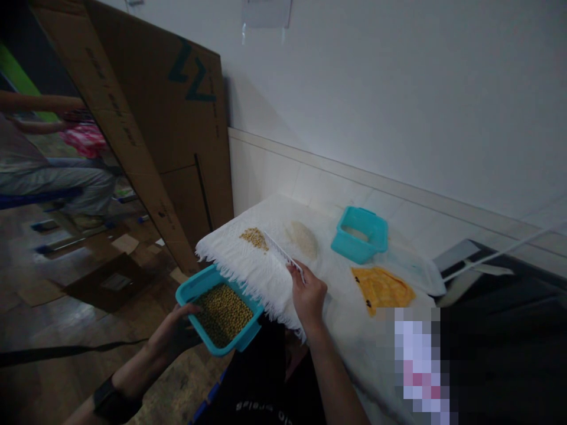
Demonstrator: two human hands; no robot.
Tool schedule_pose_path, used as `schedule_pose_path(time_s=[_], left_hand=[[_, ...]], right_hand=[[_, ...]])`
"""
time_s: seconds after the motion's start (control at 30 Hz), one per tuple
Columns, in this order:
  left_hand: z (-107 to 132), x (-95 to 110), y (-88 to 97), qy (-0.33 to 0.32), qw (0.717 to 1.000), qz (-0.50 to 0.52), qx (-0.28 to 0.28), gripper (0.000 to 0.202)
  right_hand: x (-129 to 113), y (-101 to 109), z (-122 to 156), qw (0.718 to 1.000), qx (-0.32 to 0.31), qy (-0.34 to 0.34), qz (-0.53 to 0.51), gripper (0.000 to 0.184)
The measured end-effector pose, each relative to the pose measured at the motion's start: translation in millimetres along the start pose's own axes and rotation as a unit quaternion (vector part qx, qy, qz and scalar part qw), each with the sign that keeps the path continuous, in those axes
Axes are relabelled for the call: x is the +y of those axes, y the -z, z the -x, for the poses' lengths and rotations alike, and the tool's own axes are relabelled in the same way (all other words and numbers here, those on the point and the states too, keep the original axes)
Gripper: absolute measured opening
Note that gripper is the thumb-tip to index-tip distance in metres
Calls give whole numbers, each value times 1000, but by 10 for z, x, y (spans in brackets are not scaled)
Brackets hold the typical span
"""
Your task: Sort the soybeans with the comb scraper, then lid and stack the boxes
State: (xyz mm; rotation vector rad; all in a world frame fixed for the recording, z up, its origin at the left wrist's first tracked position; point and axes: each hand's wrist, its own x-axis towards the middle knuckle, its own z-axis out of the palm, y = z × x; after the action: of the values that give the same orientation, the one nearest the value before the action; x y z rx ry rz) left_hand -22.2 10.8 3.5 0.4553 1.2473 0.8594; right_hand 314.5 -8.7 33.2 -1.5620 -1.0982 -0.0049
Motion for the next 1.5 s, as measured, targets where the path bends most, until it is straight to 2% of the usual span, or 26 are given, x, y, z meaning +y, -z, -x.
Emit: schedule_pose_path(time_s=[0.2, 0.57, 0.8, 1.07, 1.5], left_hand=[[-6, -9, -5, 3, 1000, -2, -5, 60], [-43, -19, 33, 16, 1000, 5, -5, 61], [32, 34, -64, 12, 1000, -1, 20, 55], [19, 32, -37, 16, 1000, 0, 4, 63], [26, 18, -38, 15, 1000, 5, 12, 61]], right_hand=[[-27, 21, 33, 1000, -1, 0, 3, 82], [-144, 43, 82, 1000, -13, -1, -7, 73], [-175, 57, 155, 1000, -16, 0, -17, 66], [-197, 88, 181, 1000, -16, 7, -14, 65], [-252, 95, 277, 1000, 3, 4, 28, 84]])
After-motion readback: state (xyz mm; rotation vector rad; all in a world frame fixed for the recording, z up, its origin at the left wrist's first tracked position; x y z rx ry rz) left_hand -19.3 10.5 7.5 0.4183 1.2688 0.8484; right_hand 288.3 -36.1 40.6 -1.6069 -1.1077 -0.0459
